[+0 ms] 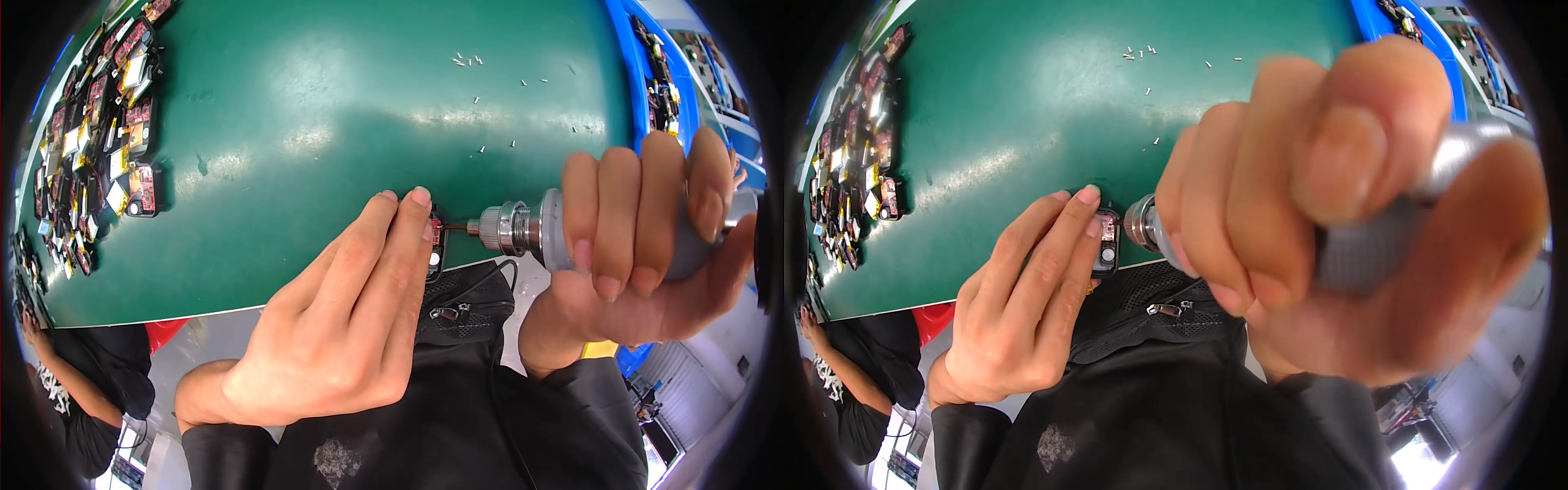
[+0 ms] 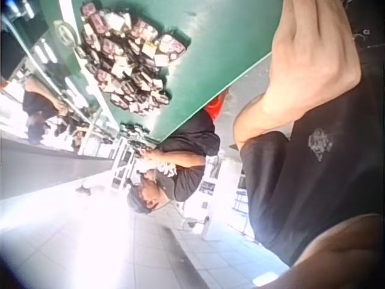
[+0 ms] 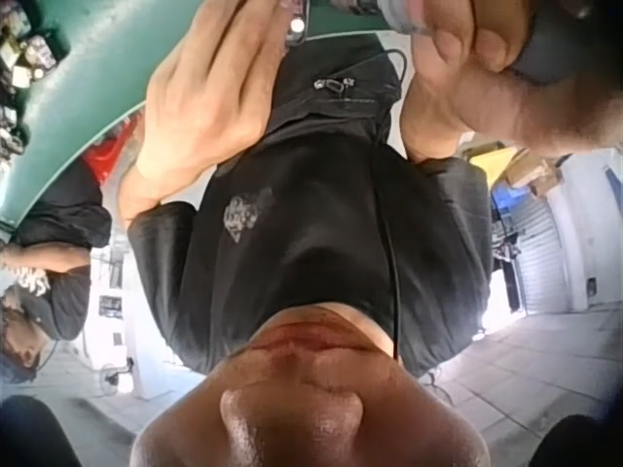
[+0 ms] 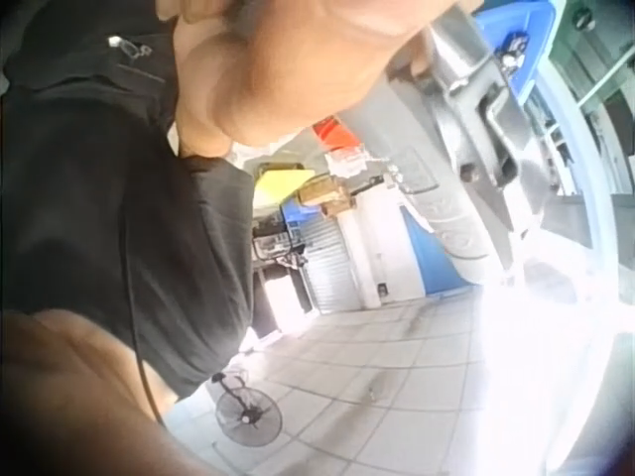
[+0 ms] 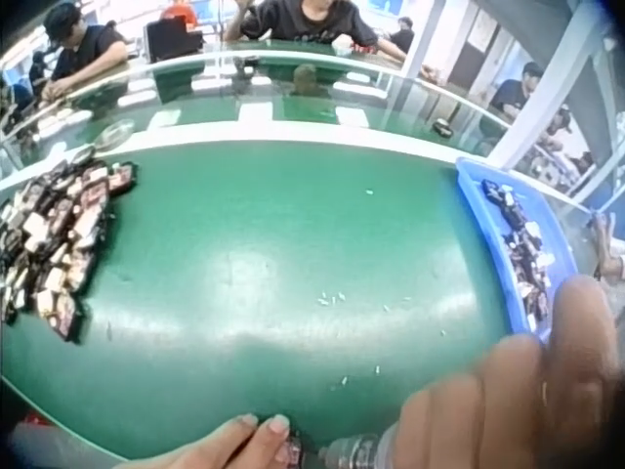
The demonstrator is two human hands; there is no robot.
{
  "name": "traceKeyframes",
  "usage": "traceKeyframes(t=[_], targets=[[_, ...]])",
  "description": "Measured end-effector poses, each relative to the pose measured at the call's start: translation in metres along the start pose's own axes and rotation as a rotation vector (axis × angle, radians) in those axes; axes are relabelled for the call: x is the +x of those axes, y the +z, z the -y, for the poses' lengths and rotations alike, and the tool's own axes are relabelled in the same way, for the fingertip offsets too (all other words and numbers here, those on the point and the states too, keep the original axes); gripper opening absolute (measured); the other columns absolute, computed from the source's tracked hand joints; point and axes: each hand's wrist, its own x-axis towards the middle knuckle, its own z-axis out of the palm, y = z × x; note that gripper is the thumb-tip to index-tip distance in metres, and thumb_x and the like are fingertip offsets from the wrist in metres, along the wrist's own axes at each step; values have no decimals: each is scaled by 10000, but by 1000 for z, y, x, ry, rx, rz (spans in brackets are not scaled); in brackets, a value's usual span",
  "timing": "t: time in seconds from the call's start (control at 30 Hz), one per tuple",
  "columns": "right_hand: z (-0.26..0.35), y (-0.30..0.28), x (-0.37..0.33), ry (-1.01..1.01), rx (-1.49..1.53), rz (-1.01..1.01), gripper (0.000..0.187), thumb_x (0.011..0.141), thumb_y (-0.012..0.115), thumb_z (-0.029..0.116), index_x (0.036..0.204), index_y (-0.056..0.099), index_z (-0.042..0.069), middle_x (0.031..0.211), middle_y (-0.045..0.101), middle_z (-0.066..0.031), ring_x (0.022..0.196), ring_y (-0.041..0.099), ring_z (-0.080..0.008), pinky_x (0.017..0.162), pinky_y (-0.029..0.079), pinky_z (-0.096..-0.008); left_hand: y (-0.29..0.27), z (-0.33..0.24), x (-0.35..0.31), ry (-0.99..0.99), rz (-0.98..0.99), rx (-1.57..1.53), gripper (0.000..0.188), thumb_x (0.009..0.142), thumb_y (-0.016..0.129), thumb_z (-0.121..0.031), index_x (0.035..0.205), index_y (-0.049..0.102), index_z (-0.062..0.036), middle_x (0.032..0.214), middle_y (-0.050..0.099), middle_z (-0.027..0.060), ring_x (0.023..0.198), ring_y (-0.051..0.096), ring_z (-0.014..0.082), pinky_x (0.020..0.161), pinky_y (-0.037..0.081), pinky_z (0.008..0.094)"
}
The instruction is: Use an electric screwdriver to assemble electronic component circuit boards on a factory assembly line.
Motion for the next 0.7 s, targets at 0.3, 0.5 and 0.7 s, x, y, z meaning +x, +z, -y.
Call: traceKeyframes(t=[0.3,0.5,0.7], targets=[[0,0,2,23,-14,39,269,1010,470,373,918,467,120,595,462,1,490,452,-114,580,399,-282,6,-1,0,20,-76,8,338,635,691,75,957,647,167,1073,657,246,915,658,353,703,598,378],[-9,-3,9,24,17,195,266,1033,430,371,909,462,137,595,463,21,492,452,-101,576,408,-273,17,4,-5,55,-166,1,335,631,684,67,943,636,178,1081,648,254,918,649,359,685,590,382],[-18,6,16,-30,13,255,234,1018,472,302,874,436,121,595,460,25,487,449,-93,537,399,-262,3,3,-6,-4,-81,-77,402,619,671,46,996,622,180,1147,621,257,981,624,376,727,583,411]])
